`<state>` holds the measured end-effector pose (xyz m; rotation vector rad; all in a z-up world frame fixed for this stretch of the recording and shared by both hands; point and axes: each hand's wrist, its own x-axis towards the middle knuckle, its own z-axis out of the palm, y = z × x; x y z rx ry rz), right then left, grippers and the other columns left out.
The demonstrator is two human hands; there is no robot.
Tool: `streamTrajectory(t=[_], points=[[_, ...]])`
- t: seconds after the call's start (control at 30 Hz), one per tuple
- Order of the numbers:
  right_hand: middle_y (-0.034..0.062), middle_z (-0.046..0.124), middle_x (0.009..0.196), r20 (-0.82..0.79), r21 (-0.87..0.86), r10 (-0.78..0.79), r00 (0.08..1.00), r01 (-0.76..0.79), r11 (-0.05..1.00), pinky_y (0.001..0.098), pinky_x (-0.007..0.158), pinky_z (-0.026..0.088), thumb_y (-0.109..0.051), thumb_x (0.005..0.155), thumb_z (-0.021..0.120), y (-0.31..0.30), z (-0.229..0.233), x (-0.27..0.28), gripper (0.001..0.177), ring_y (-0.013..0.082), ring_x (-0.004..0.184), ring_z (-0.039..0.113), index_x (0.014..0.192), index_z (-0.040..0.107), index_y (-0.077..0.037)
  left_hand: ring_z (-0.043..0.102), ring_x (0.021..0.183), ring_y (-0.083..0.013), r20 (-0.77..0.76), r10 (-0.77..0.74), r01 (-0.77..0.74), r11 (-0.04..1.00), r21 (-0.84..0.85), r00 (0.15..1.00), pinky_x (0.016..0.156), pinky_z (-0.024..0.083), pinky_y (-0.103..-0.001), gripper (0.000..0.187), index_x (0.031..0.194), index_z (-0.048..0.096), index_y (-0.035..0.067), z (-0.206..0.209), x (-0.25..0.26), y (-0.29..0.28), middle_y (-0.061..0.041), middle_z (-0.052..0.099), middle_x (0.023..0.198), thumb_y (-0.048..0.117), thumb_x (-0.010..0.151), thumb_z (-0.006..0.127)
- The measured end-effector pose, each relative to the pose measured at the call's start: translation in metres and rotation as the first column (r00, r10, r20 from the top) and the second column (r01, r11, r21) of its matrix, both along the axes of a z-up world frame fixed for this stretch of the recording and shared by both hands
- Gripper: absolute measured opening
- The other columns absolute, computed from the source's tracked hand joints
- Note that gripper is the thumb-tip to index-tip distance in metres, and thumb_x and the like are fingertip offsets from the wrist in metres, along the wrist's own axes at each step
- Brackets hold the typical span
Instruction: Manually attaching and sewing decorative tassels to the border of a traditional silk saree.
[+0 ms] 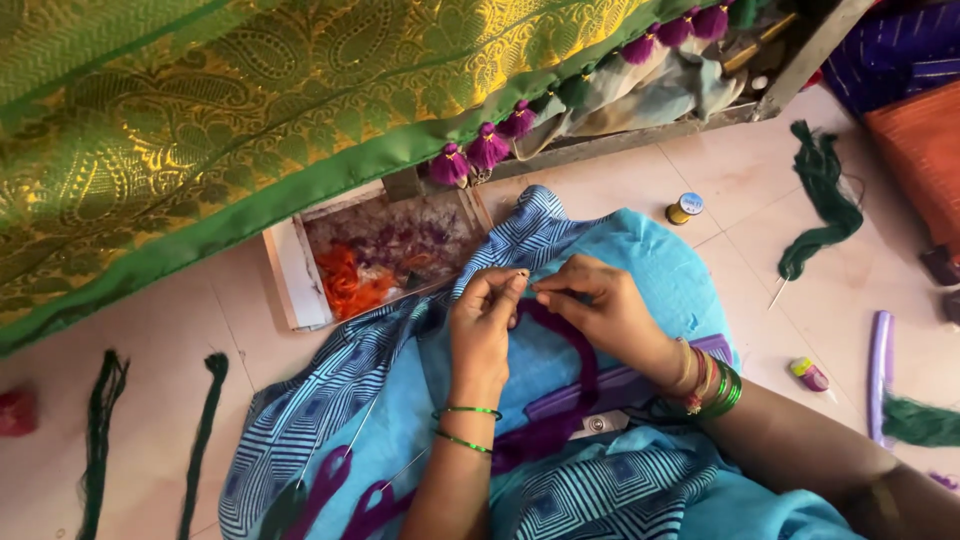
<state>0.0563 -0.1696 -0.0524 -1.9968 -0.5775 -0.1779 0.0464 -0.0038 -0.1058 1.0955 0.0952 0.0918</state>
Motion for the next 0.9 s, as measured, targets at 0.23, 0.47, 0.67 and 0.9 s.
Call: streamTrajectory(t=[0.23,0.47,0.67,0.9], points=[[0.0052,0.069,0.083,-0.108,0.011,0.023,0.994,-0.022,1.000,0.0280,0.066,0.053,-0.003,0.087,0.075,-0.003,0.000,-0.001,0.014,0.0152,0.074,0.068,0.101,0.078,-0.004,0.050,0.066,-0.0038,0.008,-0.009,0.009,0.999,-0.030,1.000,0.058,0.040,-0.020,0.008,0.098,0.077,0.003,-0.002,-0.001,0.001,0.003,0.064,0.083,0.009,0.093,0.075],[0.0081,0.073,0.104,0.045,0.103,0.057,0.997,-0.061,0.993,0.0305,0.085,0.059,-0.005,0.086,0.078,-0.013,0.026,-0.003,0.021,0.0195,0.098,0.072,0.107,0.076,-0.004,0.054,0.066,-0.0055,-0.002,-0.115,0.115,0.993,-0.014,0.993,0.059,0.044,-0.021,0.008,0.096,0.076,0.002,0.006,-0.008,-0.004,0.001,0.068,0.080,0.008,0.090,0.077],[0.0069,0.070,0.101,0.261,-0.078,0.120,0.958,-0.103,0.992,0.0303,0.081,0.059,-0.002,0.088,0.077,-0.027,0.053,-0.015,0.010,0.0211,0.094,0.071,0.096,0.073,-0.004,0.056,0.066,-0.0069,-0.035,-0.241,0.242,0.970,0.013,0.970,0.057,0.045,-0.022,0.008,0.094,0.077,0.000,0.027,-0.018,-0.008,0.000,0.067,0.078,0.006,0.088,0.079],[0.0081,0.061,0.110,0.087,-0.048,0.191,0.978,-0.187,0.981,0.0305,0.077,0.061,-0.003,0.094,0.065,-0.036,0.065,-0.027,0.012,0.0177,0.100,0.065,0.105,0.059,-0.001,0.067,0.077,-0.0086,0.016,-0.391,0.390,0.920,0.024,0.920,0.067,0.055,-0.024,0.012,0.103,0.068,0.000,0.048,-0.031,-0.022,-0.002,0.070,0.091,0.000,0.092,0.071]])
